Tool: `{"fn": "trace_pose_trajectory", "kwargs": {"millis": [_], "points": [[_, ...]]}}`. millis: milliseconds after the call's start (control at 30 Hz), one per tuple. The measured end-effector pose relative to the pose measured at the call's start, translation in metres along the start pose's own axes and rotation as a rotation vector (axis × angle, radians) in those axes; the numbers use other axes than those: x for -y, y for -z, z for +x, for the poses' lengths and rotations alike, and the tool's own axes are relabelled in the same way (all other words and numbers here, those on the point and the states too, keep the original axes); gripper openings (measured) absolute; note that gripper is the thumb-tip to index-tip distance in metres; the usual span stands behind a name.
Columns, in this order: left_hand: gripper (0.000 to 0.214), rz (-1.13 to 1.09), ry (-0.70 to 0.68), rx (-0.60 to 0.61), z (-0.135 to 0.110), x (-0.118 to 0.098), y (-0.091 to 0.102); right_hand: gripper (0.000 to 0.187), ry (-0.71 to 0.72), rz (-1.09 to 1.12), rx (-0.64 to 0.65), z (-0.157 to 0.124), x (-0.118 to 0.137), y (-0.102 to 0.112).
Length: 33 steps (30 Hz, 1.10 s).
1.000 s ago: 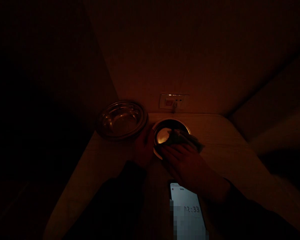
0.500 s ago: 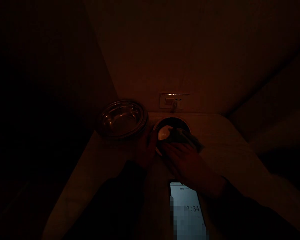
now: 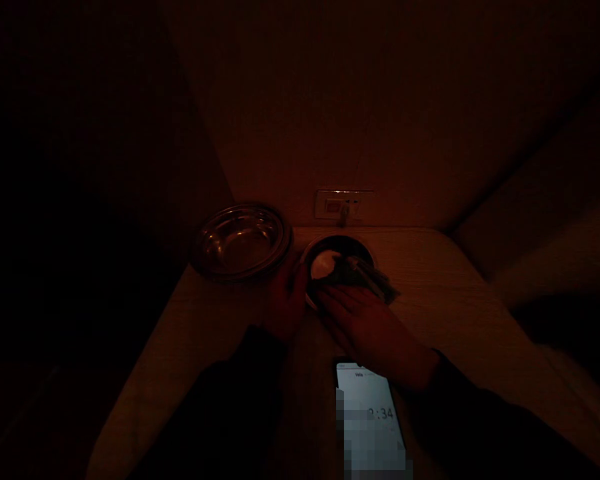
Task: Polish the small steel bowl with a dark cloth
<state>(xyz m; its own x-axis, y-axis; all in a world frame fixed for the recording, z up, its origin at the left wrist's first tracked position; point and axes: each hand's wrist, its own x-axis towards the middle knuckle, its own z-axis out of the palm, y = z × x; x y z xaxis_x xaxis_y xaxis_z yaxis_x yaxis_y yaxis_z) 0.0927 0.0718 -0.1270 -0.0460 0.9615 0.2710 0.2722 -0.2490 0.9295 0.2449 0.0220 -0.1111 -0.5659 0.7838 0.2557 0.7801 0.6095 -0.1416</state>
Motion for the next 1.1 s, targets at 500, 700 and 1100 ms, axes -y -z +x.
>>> {"fn": "trace_pose_trajectory", "kwargs": {"millis": [500,700,1100], "points": [[0.038,-0.009,-0.055,0.028,0.0043,0.0014,-0.0017,0.041,0.02,-0.025,0.004,-0.0023,-0.0007,-0.0028],[0.039,-0.035,-0.06,0.058,0.0041,0.002,-0.0008,0.043,0.018,-0.022,-0.011,-0.0022,0.0003,-0.0036],[0.04,-0.021,-0.054,0.08,0.0052,0.0006,-0.0041,0.041,-0.006,-0.036,0.005,-0.0046,-0.001,-0.0033]]}}
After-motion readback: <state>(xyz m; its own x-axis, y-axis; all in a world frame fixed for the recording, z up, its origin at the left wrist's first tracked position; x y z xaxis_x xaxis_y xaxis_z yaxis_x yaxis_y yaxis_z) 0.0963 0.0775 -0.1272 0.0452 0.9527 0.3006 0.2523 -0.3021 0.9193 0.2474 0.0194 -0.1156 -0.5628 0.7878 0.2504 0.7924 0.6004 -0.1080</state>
